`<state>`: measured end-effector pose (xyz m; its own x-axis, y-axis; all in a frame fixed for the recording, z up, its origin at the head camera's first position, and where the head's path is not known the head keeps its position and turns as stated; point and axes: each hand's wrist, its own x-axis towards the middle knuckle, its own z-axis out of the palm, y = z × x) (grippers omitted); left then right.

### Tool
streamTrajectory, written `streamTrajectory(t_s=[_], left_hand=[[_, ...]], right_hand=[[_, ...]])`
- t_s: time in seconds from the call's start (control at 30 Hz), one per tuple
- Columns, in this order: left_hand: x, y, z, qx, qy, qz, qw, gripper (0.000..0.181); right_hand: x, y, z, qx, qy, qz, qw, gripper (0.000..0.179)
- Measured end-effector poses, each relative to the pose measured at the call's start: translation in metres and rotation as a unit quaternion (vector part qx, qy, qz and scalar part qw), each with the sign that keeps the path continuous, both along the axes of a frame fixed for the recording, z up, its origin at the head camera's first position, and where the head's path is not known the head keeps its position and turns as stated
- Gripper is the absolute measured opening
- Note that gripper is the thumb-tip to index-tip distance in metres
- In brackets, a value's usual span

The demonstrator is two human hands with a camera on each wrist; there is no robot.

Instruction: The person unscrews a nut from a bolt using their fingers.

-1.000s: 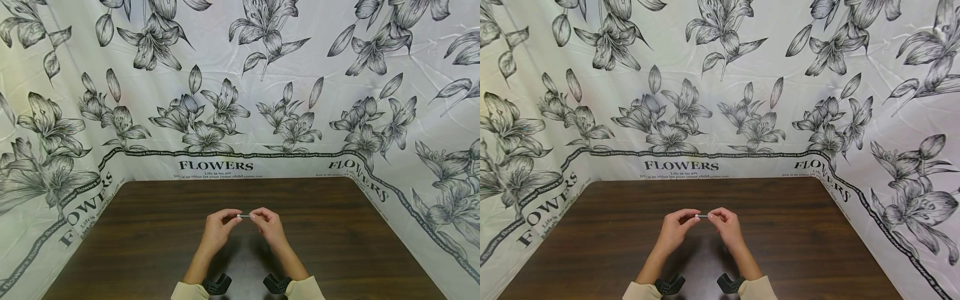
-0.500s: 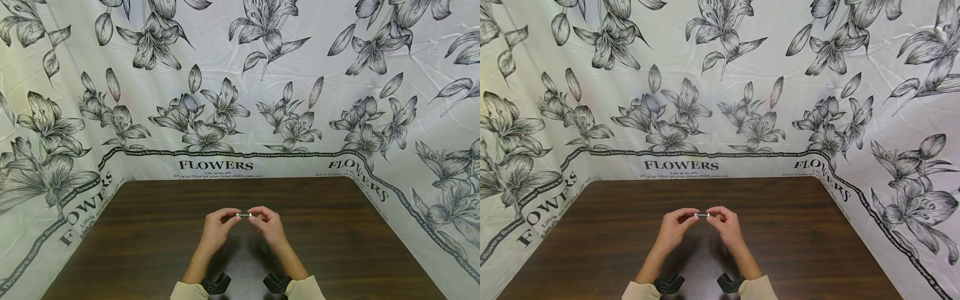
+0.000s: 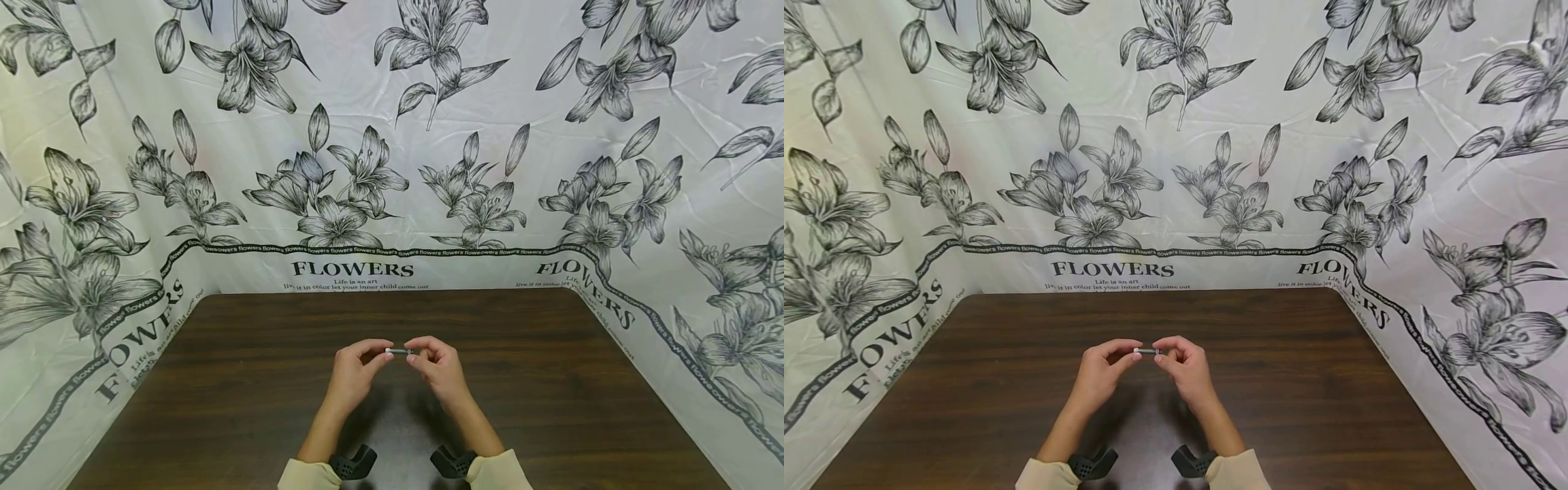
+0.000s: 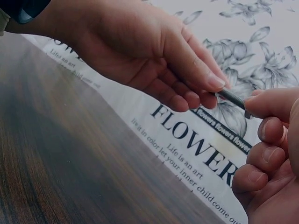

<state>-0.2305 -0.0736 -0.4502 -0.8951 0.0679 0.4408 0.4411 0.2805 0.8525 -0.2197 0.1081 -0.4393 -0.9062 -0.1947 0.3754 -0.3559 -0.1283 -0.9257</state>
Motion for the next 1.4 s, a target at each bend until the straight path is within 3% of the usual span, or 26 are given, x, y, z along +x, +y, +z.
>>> streamTrajectory(t_s=[0.3,0.5,0.67,0.9,1.4], left_hand=[[-0.0036,-0.0034,-0.0066,0.001,-0.002,-0.011,0.9999,0.015],[-0.0039,-0.0031,-0.0077,-0.003,-0.008,-0.008,0.9999,0.017],[-0.0040,-0.0017,-0.0082,0.007,-0.009,-0.009,0.9999,0.016],[-0.0043,0.0000,-0.0088,0.006,-0.007,-0.018,0.9998,0.016],[-0.0036,-0.0005,-0.0081,0.013,-0.009,-0.013,0.9998,0.016]], right_hand=[[-0.0020,-0.0012,-0.0016,-0.001,0.010,-0.010,0.9999,0.017],[-0.0018,-0.0034,-0.0006,0.018,-0.050,-0.037,0.9979,0.016],[-0.0008,-0.0048,0.0015,0.040,-0.110,-0.048,0.9920,0.031],[-0.0005,-0.0056,-0.0003,0.038,-0.140,-0.032,0.9889,0.042],[-0.0008,-0.0033,0.0004,0.021,-0.134,-0.009,0.9908,0.033]])
